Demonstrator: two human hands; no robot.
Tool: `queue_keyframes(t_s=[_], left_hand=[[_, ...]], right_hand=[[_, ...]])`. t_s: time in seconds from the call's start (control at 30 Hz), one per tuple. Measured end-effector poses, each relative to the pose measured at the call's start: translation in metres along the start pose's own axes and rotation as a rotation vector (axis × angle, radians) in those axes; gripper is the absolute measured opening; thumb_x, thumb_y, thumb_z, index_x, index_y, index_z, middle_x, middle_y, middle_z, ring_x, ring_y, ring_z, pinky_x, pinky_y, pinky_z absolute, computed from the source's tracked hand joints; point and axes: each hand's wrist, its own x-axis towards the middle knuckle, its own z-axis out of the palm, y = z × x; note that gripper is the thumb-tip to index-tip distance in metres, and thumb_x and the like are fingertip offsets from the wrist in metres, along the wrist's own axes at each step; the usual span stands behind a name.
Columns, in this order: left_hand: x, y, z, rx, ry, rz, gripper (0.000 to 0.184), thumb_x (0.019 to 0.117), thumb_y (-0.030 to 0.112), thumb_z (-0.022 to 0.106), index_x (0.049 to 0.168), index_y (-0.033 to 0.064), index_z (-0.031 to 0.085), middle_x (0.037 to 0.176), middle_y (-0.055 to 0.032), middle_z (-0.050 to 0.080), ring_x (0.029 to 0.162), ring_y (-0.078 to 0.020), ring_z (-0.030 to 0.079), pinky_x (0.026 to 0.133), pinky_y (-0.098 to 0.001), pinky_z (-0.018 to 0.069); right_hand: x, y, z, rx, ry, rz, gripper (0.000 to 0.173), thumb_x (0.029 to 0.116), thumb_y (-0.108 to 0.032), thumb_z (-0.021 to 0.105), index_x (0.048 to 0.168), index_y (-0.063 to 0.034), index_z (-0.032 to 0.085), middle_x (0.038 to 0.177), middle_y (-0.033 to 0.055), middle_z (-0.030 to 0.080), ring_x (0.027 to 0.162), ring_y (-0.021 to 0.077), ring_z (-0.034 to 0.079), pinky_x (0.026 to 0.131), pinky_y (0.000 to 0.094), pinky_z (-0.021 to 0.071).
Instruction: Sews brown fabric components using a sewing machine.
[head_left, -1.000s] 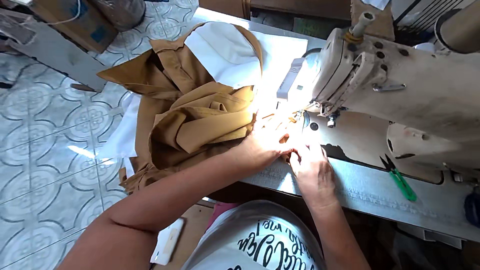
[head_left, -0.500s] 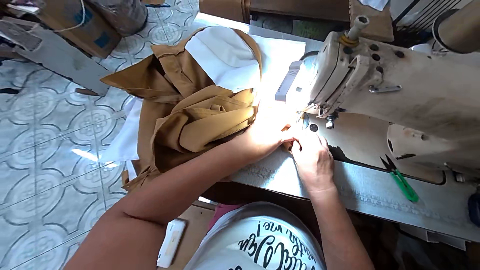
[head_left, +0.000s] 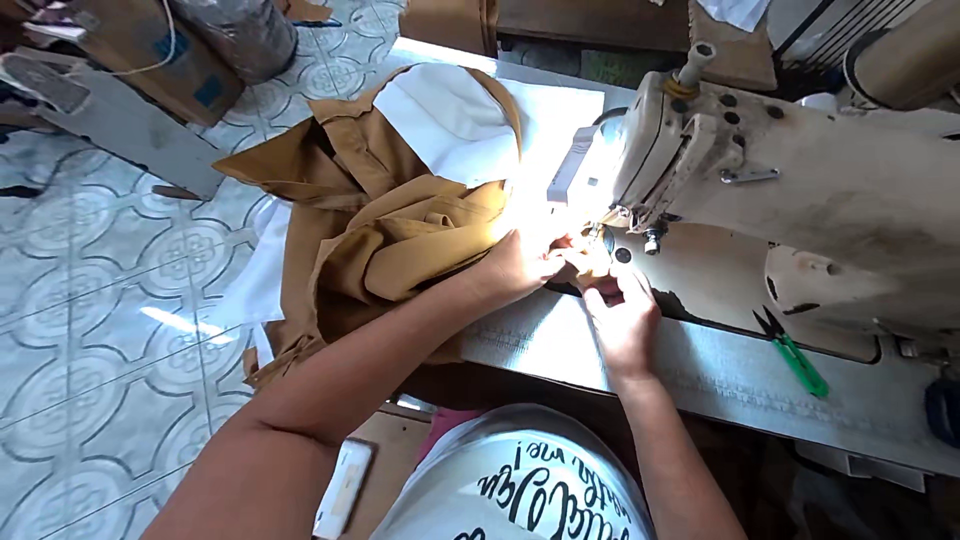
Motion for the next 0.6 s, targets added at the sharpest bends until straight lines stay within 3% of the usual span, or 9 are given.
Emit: queue_keyframes(t_s=[0.13, 0.27, 0.33, 0.4, 0.5, 0.6], left_hand=[[-0.004, 0.014, -0.005, -0.017, 0.006, -0.041, 0.009, 0.0935, 0.001, 0.067, 0.102, 0.0036, 0.070, 0.096, -0.0032, 0.071, 0.088, -0.0051, 0.067, 0.081, -0.0229, 0.0565], [-0.004, 0.012, -0.006, -0.034, -0.064, -0.057, 0.019, 0.0911, 0.003, 0.072, 0.110, 0.0040, 0.070, 0.100, -0.0028, 0.074, 0.093, -0.0048, 0.069, 0.086, -0.0242, 0.0575], [-0.005, 0.019, -0.009, 0.131, -0.131, 0.020, 0.031, 0.0896, 0.009, 0.075, 0.120, 0.0077, 0.070, 0.110, -0.0043, 0.073, 0.102, -0.0112, 0.069, 0.092, -0.0321, 0.0556], [-0.008, 0.019, -0.010, 0.368, -0.159, 0.184, 0.039, 0.0867, 0.014, 0.078, 0.125, 0.0115, 0.071, 0.117, -0.0104, 0.072, 0.108, -0.0259, 0.069, 0.093, -0.0476, 0.0557], [-0.010, 0.013, -0.014, 0.529, -0.222, 0.343, 0.018, 0.0919, 0.012, 0.069, 0.108, 0.0163, 0.076, 0.126, -0.0068, 0.071, 0.119, -0.0301, 0.065, 0.099, -0.0588, 0.0482], [-0.006, 0.006, -0.013, 0.524, -0.285, 0.477, 0.023, 0.0967, 0.004, 0.056, 0.098, 0.0128, 0.078, 0.117, -0.0028, 0.074, 0.128, -0.0267, 0.060, 0.108, -0.0481, 0.0473]], right_hand=[[0.005, -0.003, 0.006, 0.155, -0.015, 0.027, 0.033, 0.0786, -0.009, 0.086, 0.106, 0.0031, 0.070, 0.099, 0.0128, 0.072, 0.083, 0.0117, 0.072, 0.074, 0.0266, 0.0617], [0.003, -0.002, 0.007, 0.183, -0.022, 0.055, 0.046, 0.0789, -0.015, 0.088, 0.115, 0.0022, 0.065, 0.098, 0.0106, 0.072, 0.084, 0.0103, 0.071, 0.076, 0.0265, 0.0604], [0.005, -0.003, 0.005, 0.202, -0.009, 0.079, 0.039, 0.0845, -0.006, 0.079, 0.119, 0.0032, 0.062, 0.099, 0.0118, 0.072, 0.085, 0.0117, 0.071, 0.077, 0.0290, 0.0602], [0.000, -0.012, -0.001, 0.349, -0.051, 0.168, 0.040, 0.0864, 0.000, 0.069, 0.124, 0.0023, 0.055, 0.099, 0.0084, 0.070, 0.080, 0.0083, 0.068, 0.071, 0.0254, 0.0586], [-0.023, -0.029, -0.020, 0.534, -0.177, 0.416, 0.048, 0.0857, -0.002, 0.067, 0.130, 0.0005, 0.049, 0.081, 0.0051, 0.070, 0.066, 0.0113, 0.070, 0.056, 0.0263, 0.0596], [-0.038, -0.020, -0.032, 0.286, -0.192, 0.370, 0.045, 0.0924, -0.007, 0.062, 0.133, 0.0038, 0.049, 0.084, 0.0048, 0.069, 0.063, 0.0071, 0.067, 0.054, 0.0230, 0.0577]])
